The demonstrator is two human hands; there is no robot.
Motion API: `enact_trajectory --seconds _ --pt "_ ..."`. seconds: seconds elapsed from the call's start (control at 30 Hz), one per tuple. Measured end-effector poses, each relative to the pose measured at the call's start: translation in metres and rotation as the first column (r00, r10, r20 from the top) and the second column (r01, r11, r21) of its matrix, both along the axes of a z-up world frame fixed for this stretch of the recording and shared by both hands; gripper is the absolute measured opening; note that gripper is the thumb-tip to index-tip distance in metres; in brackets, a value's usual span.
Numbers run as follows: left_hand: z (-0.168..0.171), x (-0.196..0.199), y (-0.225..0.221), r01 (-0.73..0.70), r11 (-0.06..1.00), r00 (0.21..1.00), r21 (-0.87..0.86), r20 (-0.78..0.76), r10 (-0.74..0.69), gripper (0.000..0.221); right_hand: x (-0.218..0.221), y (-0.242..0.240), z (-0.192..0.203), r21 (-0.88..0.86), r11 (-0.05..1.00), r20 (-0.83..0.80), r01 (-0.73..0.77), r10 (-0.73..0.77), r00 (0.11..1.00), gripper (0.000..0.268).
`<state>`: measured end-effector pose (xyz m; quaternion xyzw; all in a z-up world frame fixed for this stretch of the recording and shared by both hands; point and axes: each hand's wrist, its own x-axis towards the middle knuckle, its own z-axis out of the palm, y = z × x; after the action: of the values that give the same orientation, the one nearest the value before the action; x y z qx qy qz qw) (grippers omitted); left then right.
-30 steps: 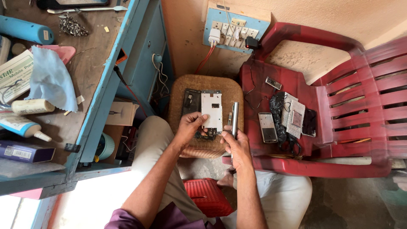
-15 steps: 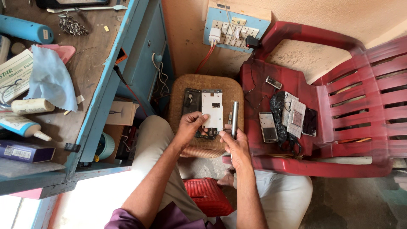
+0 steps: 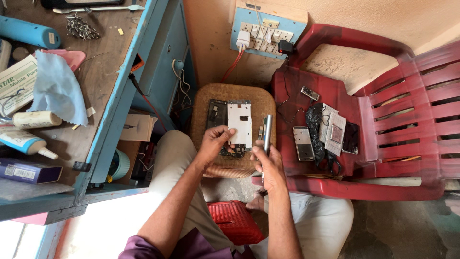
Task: The person disassembles a smartphone, removes the back cover, and uses a screwdriver to unscrew components from the motherboard. They then reassemble the phone by placing the back cover back on and securing it.
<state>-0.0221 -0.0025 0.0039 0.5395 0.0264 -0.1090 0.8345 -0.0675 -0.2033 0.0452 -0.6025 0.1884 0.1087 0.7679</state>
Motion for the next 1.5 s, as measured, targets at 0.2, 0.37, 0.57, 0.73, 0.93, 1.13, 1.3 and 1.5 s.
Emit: enact_trajectory --seconds 0.2,0.37,0.57,0.73,0.93,1.13,1.3,1.5 --pt "0.0 0.001 0.0 0.006 1.0 1.0 -0.013 0.003 -0.006 0.024 0.001 -0.003 0.004 -0.009 1.0 0.025 -0.006 0.006 1.0 0.042" --pt "-0.004 0.0 0.0 0.013 1.0 1.0 -0.007 0.014 -0.012 0.024 0.001 0.002 -0.003 -0.032 0.999 0.046 -0.044 0.045 0.998 0.044" --pt "-0.011 0.01 0.011 -0.107 0.991 0.994 0.078 -0.003 0.107 0.026 0.004 -0.012 -0.029 -0.208 0.977 -0.009 0.056 -0.059 0.998 0.04" --pt "-0.016 0.014 0.014 -0.196 0.98 0.978 0.025 -0.065 0.197 0.026 0.007 -0.018 -0.074 -0.616 0.787 0.088 0.026 0.037 0.995 0.052" --pt "-0.022 0.013 0.008 -0.134 0.988 0.991 0.075 -0.006 0.135 0.026 0.013 0.008 -0.107 -0.922 0.336 0.285 0.192 0.251 0.925 0.06" --pt "-0.026 0.013 0.006 -0.11 0.99 0.994 0.093 0.024 0.108 0.026 0.01 0.023 -0.099 -0.922 0.375 0.231 0.099 0.326 0.917 0.073" --pt "-0.029 0.014 0.006 -0.101 0.991 0.994 0.09 0.037 0.098 0.026 0.011 0.024 -0.104 -0.927 0.327 0.317 0.185 0.421 0.85 0.067" --pt "-0.026 0.012 0.002 -0.028 0.997 0.999 0.071 -0.02 0.03 0.025 0.022 0.019 -0.082 -0.847 0.513 0.26 0.139 0.171 0.95 0.017"
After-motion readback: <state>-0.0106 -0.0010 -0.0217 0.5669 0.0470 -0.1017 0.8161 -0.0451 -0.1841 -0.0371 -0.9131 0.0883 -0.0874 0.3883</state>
